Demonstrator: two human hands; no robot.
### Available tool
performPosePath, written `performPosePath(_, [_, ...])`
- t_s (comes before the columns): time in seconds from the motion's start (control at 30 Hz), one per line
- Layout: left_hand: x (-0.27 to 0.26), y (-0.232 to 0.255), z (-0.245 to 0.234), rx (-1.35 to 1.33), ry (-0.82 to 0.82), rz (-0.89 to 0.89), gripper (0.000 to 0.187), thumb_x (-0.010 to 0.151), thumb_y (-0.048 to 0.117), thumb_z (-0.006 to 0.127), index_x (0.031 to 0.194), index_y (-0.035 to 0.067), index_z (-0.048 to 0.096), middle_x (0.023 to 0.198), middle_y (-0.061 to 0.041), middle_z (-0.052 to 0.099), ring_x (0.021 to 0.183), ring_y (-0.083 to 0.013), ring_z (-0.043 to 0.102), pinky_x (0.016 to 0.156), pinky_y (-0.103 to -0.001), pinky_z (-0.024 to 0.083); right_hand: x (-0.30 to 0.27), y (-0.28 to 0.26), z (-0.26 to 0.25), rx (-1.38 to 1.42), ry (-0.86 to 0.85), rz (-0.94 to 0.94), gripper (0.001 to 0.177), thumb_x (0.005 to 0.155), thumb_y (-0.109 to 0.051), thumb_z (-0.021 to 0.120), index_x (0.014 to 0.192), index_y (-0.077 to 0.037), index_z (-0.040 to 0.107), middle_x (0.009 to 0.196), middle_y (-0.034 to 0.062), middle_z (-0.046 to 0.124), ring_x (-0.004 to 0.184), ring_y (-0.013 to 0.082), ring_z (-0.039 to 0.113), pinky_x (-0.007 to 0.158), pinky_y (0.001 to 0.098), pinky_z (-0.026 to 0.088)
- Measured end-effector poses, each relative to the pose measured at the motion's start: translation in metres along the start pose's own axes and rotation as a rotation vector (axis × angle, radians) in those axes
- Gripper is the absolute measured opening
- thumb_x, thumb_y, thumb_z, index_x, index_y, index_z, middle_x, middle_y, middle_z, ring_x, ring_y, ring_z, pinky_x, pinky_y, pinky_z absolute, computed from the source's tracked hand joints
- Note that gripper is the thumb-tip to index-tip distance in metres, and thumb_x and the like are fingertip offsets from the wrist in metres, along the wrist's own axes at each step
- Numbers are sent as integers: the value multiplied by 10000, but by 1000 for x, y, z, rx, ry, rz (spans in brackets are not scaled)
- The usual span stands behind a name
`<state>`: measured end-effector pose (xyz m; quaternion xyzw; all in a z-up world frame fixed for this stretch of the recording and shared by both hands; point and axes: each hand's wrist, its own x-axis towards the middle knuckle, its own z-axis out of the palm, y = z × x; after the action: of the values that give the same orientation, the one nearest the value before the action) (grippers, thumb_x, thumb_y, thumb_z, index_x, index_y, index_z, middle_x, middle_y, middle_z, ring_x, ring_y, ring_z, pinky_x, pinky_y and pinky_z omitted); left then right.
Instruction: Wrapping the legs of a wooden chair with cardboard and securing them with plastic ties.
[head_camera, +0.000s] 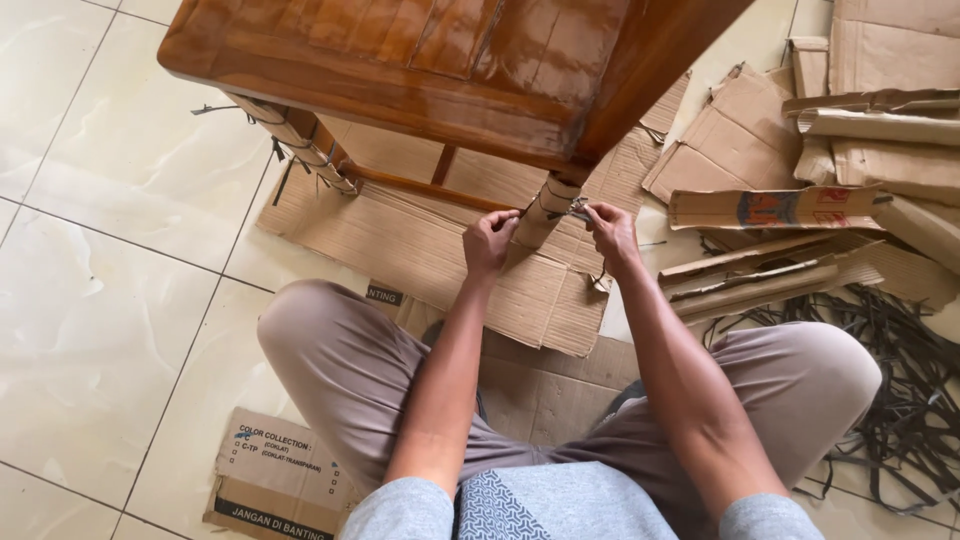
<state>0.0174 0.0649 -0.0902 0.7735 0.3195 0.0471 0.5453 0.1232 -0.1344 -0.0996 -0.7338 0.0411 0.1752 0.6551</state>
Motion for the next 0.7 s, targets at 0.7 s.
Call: performPosePath(0.7, [4,-43,69,-383,0,-182,336,751,99,872,1077,101,790,921,-173,779,775,-215,760,668,-291,665,-83,8,21,-616,-50,-517,50,992,-288,680,982,-240,694,624,-15,680,638,231,715,690,379,553])
